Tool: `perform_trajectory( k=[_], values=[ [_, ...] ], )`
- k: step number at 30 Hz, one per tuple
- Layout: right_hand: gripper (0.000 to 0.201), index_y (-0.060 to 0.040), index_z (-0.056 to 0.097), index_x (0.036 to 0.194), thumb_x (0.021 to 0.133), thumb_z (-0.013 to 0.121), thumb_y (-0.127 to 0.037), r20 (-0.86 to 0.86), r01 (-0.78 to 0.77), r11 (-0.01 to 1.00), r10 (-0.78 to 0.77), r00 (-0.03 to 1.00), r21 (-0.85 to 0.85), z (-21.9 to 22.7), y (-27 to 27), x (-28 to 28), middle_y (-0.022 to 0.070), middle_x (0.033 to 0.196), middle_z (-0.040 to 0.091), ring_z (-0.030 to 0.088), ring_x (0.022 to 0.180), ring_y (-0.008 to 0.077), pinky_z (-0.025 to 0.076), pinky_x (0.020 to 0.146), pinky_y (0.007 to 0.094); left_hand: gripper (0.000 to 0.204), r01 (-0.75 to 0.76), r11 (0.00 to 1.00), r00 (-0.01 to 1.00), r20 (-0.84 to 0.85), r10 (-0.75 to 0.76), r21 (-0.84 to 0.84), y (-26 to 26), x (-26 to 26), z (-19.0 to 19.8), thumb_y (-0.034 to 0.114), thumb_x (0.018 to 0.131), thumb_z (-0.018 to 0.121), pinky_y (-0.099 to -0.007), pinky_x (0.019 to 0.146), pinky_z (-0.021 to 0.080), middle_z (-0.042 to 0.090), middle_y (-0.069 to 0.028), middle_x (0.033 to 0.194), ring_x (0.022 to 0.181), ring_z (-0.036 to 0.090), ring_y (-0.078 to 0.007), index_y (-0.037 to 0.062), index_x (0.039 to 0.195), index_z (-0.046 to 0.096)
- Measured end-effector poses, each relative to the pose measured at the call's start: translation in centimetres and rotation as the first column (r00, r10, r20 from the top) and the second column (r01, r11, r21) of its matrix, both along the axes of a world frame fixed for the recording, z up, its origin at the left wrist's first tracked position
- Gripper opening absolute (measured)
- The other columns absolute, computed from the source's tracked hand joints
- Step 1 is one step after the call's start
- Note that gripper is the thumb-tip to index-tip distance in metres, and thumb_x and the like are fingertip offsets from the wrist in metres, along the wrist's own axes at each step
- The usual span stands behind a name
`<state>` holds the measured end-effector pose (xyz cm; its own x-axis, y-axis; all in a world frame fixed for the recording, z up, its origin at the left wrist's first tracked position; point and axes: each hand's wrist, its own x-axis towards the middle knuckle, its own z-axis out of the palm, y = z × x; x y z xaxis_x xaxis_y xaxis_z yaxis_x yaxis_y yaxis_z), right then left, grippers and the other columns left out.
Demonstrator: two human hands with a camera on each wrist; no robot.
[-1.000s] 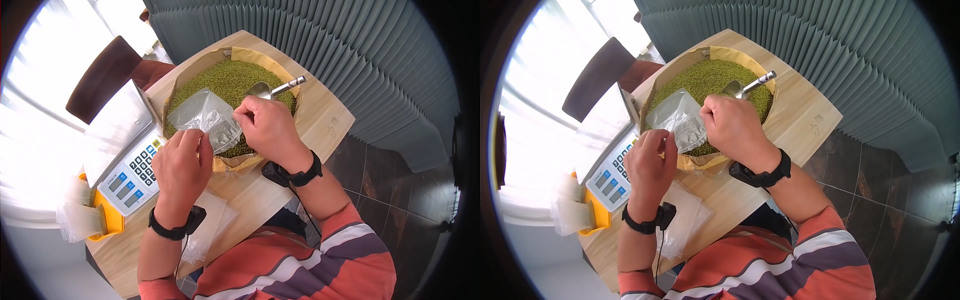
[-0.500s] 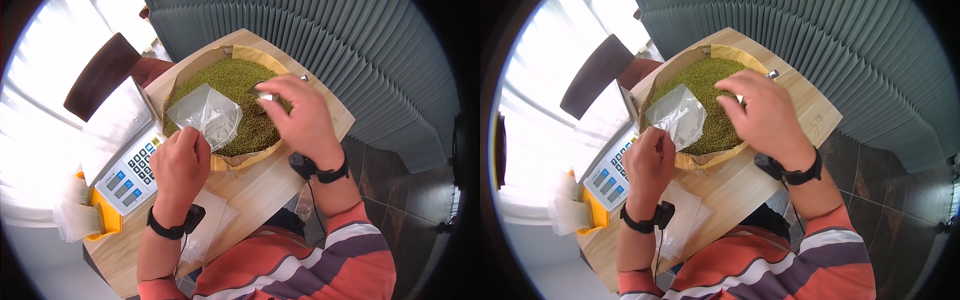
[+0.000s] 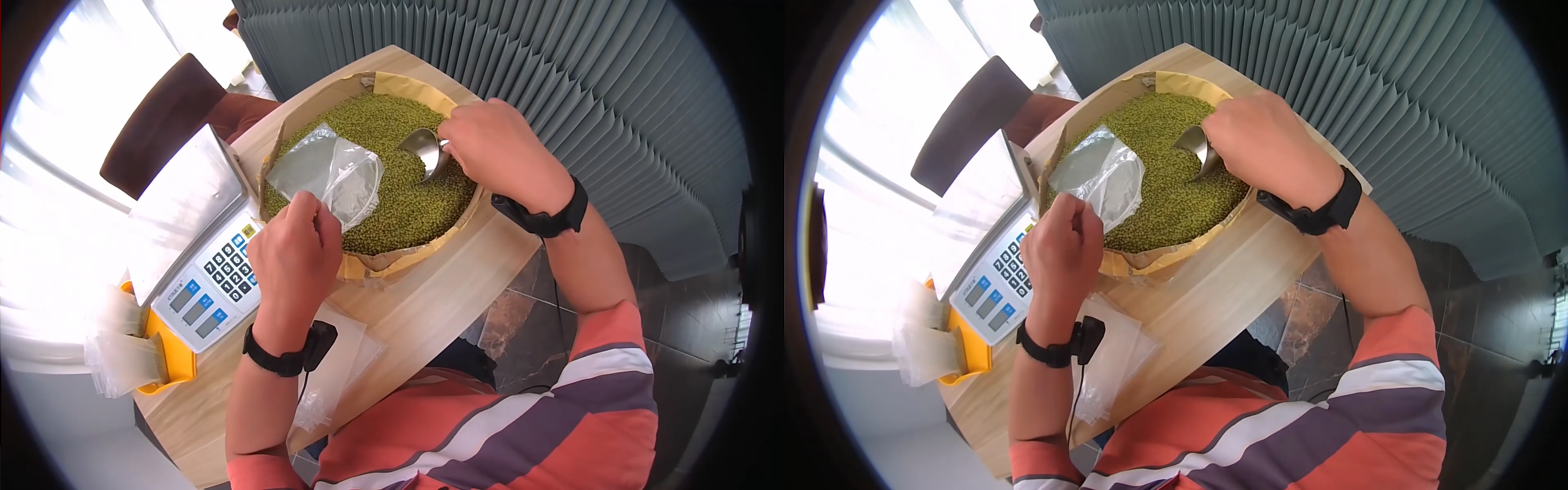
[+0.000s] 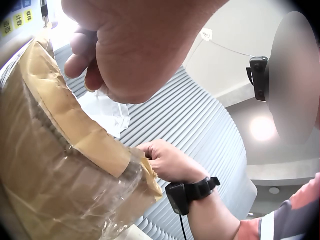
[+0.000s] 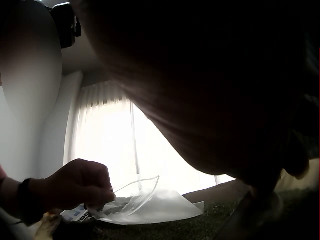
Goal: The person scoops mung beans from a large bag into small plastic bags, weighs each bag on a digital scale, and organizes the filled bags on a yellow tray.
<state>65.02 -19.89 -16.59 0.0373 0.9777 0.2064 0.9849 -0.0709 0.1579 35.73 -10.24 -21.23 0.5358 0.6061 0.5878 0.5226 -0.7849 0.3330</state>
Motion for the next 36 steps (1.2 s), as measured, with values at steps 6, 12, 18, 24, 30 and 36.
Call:
perform_trajectory(
  k=[6, 12, 18, 24, 30, 36],
  values=[
    [0.002, -0.0054, 0.074, 0.078, 0.078, 0.077, -0.005, 0.177, -0.211, 0.948, 0.172, 0.969, 0.237, 2.9, -0.6, 0.6, 0.0154, 0.083, 0.074, 0.074, 0.088, 0.0359, 0.058, 0.076, 0.0471, 0.012, -0.031, 0.999, 0.999, -0.033, 0.029, -0.037, 0.1, 0.6, -0.3, 0.009, 0.096, 0.074, -0.0441, 0.06, 0.054, 0.07, -0.0139, 0.072, 0.065, 0.07, -0.0381, 0.006, 0.091, 0.064],
    [0.011, -0.0071, 0.078, 0.09, 0.092, 0.068, -0.01, 0.102, -0.053, 0.945, 0.021, 0.995, 0.324, 4.7, -1.4, 3.5, 0.0133, 0.089, 0.074, 0.072, 0.092, 0.04, 0.057, 0.079, 0.0511, 0.012, -0.036, 0.998, 0.999, -0.032, 0.034, -0.048, 0.6, 0.8, -0.9, 0.01, 0.097, 0.073, -0.0456, 0.061, 0.054, 0.07, -0.0142, 0.072, 0.066, 0.07, -0.0386, 0.0062, 0.091, 0.064],
    [0.011, -0.004, 0.08, 0.093, 0.09, 0.07, -0.008, -0.029, 0.087, 0.979, -0.083, 0.996, 0.185, 0.7, 2.1, 4.8, 0.0177, 0.092, 0.076, 0.075, 0.09, 0.0422, 0.06, 0.078, 0.0529, 0.012, -0.049, 0.998, 0.997, -0.054, 0.047, -0.039, 0.7, 1.0, -1.5, 0.011, 0.097, 0.073, -0.0456, 0.062, 0.055, 0.07, -0.0144, 0.072, 0.066, 0.071, -0.0388, 0.0063, 0.091, 0.064],
    [0.016, -0.0067, 0.08, 0.108, 0.102, 0.07, -0.017, -0.177, 0.164, 0.986, -0.158, 0.971, 0.017, -2.4, 6.2, 3.0, 0.0166, 0.104, 0.077, 0.074, 0.102, 0.0396, 0.058, 0.087, 0.0527, 0.011, -0.042, 0.995, 0.999, -0.038, 0.039, -0.088, 0.6, 1.0, -1.7, 0.011, 0.096, 0.074, -0.045, 0.063, 0.056, 0.071, -0.0145, 0.073, 0.067, 0.072, -0.0381, 0.0061, 0.091, 0.065],
    [0.015, -0.005, 0.079, 0.106, 0.102, 0.071, -0.017, -0.132, 0.108, 0.985, -0.127, 0.983, -0.137, -0.7, 6.9, 2.8, 0.0199, 0.1, 0.077, 0.075, 0.097, 0.0413, 0.058, 0.084, 0.054, 0.01, -0.017, 0.987, 1.0, 0.014, 0.019, -0.158, 0.6, 1.1, -1.6, 0.012, 0.095, 0.075, -0.0423, 0.064, 0.056, 0.072, -0.014, 0.073, 0.067, 0.073, -0.0359, 0.005, 0.093, 0.067],
    [0.017, -0.0015, 0.074, 0.108, 0.105, 0.069, -0.018, -0.105, 0.07, 0.966, -0.099, 0.989, -0.25, -3.0, 8.4, 3.6, 0.0221, 0.101, 0.076, 0.074, 0.098, 0.042, 0.057, 0.084, 0.053, 0.013, 0.024, 0.979, 1.0, 0.017, -0.021, -0.202, 0.5, 1.3, -1.2, 0.013, 0.094, 0.074, -0.0491, 0.062, 0.053, 0.069, -0.0142, 0.071, 0.065, 0.068, -0.0396, 0.0058, 0.087, 0.066]
  ],
)
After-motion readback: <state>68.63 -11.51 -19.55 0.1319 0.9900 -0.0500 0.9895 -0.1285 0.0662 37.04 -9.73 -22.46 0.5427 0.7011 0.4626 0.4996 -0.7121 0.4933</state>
